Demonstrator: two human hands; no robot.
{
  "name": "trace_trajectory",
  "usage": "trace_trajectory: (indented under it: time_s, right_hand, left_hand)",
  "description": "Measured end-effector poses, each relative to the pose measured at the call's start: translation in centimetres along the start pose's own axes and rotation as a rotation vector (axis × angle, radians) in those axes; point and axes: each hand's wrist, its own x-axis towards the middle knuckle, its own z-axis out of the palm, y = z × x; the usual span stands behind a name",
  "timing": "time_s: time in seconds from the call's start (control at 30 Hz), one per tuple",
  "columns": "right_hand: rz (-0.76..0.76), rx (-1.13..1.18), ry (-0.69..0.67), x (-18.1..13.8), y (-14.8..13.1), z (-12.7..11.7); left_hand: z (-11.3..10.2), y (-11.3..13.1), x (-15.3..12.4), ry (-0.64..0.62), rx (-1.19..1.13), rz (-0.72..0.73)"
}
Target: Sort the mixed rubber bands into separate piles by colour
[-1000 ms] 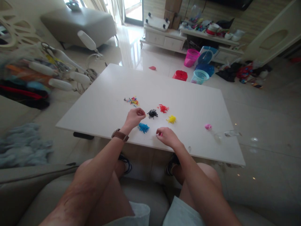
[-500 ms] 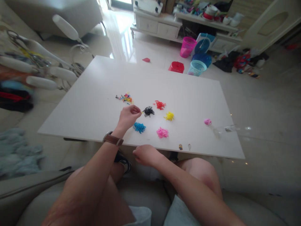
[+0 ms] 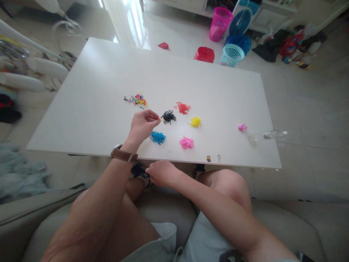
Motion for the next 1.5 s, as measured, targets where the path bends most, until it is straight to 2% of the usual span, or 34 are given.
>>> trace_trajectory:
  time_s: [0.37,0.67,1.5]
  right_hand:
    - [0.033,0.016,-0.039,0.2,0.3,0.5]
    - [0.024,0.064,-0.213,0.6,0.5,0.0]
    - [0.007,0.099,-0.094,1.1,-0.2,0.6]
  left_hand:
    - [0.9,0.4,-0.7,-0.024,0.028,-0.008]
    - [1.1,0.5,-1.2,-0.034,0.042,0.012]
    - [1.7,0.8,-1.8,-0.067,0.068,-0.001]
